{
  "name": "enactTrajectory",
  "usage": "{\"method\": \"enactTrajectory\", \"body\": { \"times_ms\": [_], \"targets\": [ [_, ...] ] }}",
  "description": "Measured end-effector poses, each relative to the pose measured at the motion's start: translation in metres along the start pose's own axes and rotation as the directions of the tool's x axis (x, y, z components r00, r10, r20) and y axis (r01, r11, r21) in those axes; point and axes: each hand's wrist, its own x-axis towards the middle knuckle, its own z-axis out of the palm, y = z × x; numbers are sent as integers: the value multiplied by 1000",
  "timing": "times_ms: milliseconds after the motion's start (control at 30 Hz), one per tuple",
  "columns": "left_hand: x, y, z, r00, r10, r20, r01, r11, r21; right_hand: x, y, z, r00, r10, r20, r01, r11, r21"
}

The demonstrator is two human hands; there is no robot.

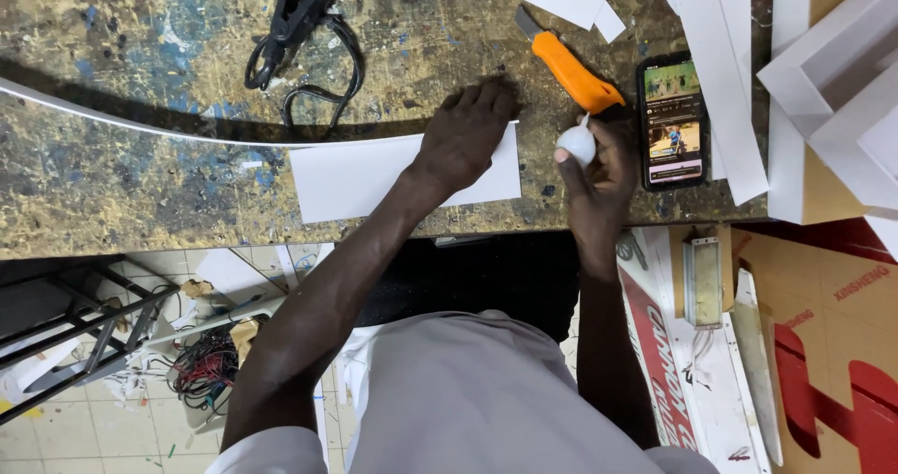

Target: Bonding acrylic strips to a sign frame using liquid adhesive and a utility knife for trimming.

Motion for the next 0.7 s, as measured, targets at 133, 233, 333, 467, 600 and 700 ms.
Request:
{"method": "enactTrajectory", "body": {
  "times_ms": [133,233,333,467,600,700],
  "targets": [
    [1,-2,5,999,25,-23,-25,999,22,10,-3,14,999,-44,-5,42,986,-164],
    [0,-1,5,999,36,-32,-35,998,44,12,1,24,997,-71,-18,66,977,-202],
    [0,0,5,999,33,-42,-31,999,38,10,2,29,996,-82,-42,73,980,-187],
    [-6,9,-8,997,-24,-69,27,999,41,11,-11,35,993,-101,-60,87,976,-200],
    [-2,6,-5,998,3,-60,-1,999,32,14,-17,38,991,-118,-64,96,958,-271],
    [-4,8,-9,999,8,-36,-6,997,72,15,-16,36,992,-115,-61,93,954,-285]
  ]
}}
